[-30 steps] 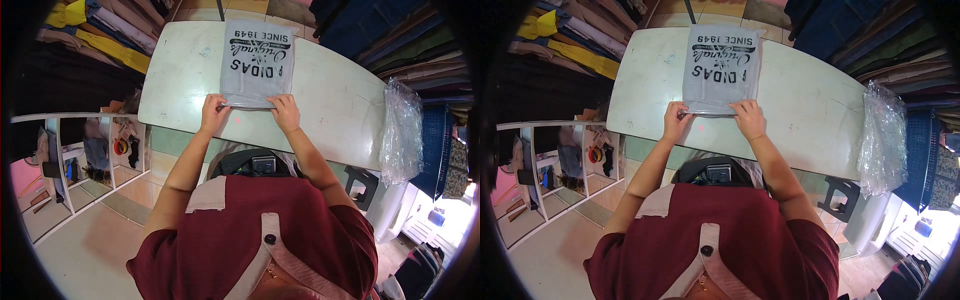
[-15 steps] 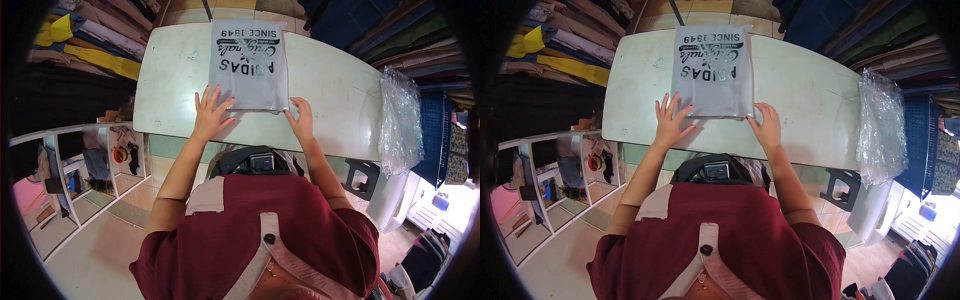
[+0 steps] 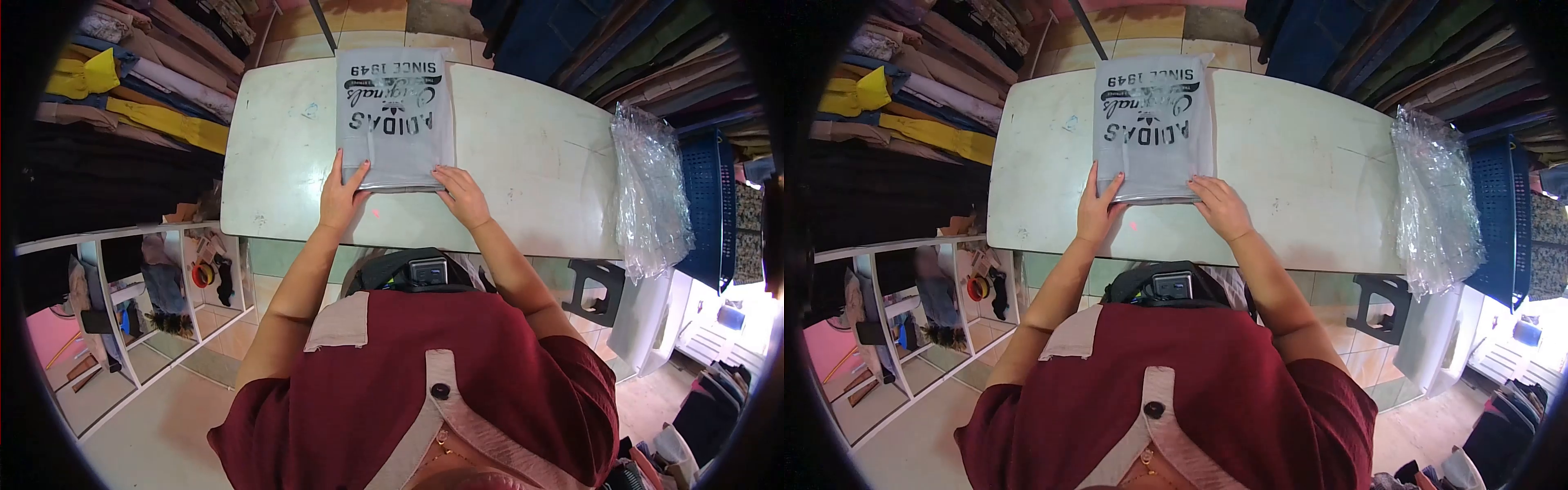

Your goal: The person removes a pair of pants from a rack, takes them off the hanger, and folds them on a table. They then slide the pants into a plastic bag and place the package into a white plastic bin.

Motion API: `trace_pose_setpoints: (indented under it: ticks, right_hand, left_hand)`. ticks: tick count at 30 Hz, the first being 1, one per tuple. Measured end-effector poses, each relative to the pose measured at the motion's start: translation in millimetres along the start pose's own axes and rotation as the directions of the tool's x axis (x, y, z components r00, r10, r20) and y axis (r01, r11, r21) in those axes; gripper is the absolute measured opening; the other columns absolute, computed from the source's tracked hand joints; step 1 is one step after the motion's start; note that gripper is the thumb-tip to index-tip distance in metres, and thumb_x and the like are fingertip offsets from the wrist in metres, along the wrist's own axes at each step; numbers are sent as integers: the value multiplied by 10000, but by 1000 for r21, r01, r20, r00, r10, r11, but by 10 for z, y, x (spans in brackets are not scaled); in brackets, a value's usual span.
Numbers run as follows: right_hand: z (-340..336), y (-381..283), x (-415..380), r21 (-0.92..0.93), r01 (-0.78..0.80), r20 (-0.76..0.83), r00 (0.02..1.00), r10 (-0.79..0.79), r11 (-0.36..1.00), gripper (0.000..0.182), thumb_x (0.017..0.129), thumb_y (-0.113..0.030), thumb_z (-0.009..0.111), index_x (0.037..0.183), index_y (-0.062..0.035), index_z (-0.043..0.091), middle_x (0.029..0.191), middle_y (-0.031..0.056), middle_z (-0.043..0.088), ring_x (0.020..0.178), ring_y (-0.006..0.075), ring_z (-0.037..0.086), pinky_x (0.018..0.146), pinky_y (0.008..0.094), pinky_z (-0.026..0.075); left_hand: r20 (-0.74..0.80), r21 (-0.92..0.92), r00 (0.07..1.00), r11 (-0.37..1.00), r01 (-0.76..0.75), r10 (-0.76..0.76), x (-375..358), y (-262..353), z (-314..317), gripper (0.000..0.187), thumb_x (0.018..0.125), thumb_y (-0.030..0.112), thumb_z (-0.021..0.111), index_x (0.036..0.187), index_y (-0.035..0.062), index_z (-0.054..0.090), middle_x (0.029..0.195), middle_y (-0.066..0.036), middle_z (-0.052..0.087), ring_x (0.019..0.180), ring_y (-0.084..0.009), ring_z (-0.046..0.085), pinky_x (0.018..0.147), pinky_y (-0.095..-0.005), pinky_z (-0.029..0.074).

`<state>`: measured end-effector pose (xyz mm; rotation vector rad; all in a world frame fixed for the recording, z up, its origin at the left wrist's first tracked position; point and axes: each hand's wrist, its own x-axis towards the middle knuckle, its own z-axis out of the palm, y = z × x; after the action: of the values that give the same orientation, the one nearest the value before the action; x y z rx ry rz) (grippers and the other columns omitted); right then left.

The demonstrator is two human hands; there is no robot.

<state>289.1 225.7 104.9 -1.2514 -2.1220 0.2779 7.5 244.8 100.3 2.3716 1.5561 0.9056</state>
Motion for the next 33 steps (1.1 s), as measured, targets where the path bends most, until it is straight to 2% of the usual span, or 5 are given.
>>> trace_pose_setpoints:
  ticks: [10,12,23,30,33]
  right_hand:
    - [-232,-47,238,14,-17,-129,991,19,1000,334,696,-26,691,1021,-62,625,996,51,652,896,230,606,797,306,497]
    - [-157,-57,122,46,-48,-171,984,55,998,305,693,-20,693,990,-58,633,979,57,655,884,233,610,787,308,499]
    - [-293,-303,375,265,-99,-337,922,189,959,172,692,33,669,846,-44,661,893,71,665,850,223,626,742,309,504]
    - [-819,192,73,208,-358,-554,724,411,910,210,769,-5,608,970,-54,644,1034,87,638,1008,247,565,873,351,431]
    - [-1027,312,7,317,-416,-596,612,520,852,233,808,-47,590,1038,-55,620,1087,80,622,1039,235,551,894,362,416]
  left_hand:
    - [178,457,968,886,80,-179,139,552,-113,814,643,407,749,1365,267,399,1457,-174,247,1330,-382,253,1022,-629,191]
    - [269,258,948,936,-240,169,92,452,138,931,627,476,730,1416,236,297,1473,-152,231,1348,-327,252,994,-662,190]
    - [-41,101,937,935,-341,347,518,499,472,658,694,111,670,1309,135,435,1266,-131,517,1037,-266,579,844,-357,471]
    - [-180,-526,982,849,-49,-55,1293,728,-575,454,853,38,545,1293,7,436,1124,-117,603,830,-210,632,736,-292,498]
    - [-28,-922,887,355,155,-461,1512,707,-1122,404,868,64,542,1261,2,468,1091,-106,605,886,-192,611,785,-288,495]
